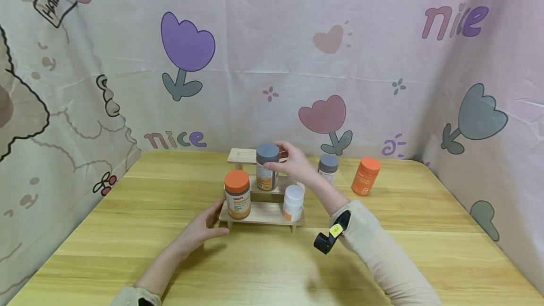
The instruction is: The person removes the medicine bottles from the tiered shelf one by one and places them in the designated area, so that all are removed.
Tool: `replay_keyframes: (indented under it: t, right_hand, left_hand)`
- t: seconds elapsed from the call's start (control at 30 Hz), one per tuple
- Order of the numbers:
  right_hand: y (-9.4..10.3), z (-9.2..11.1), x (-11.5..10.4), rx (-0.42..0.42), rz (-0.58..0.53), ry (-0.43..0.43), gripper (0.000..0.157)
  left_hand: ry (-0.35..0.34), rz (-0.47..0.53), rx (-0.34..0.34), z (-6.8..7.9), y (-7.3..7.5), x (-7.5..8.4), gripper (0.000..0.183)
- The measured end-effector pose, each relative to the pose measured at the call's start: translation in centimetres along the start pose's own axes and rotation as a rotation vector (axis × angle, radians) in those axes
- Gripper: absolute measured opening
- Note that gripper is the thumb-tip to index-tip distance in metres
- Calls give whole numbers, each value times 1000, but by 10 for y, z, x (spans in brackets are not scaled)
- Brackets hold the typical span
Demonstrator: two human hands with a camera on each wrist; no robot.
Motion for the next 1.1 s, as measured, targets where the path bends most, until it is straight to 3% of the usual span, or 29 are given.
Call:
replay_keyframes:
  t: [0.57,1.1]
  right_hand:
    - [3,3,1,49,47,49,55]
    - [26,8,-6,87,-4,66,53]
  left_hand:
    - [-17,6,-3,-1,0,0,86]
    - [-20,-2,-2,-1,0,1,85]
Point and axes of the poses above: each hand's wrist, its own z-axis away from the middle knuckle, its own y-axis out of the back of the hand, x = y × z, the point moved 10 cm from there along -z, towards the middle knuckle, and after that the axes turned 1 degree about x, right-handed, at the moved point
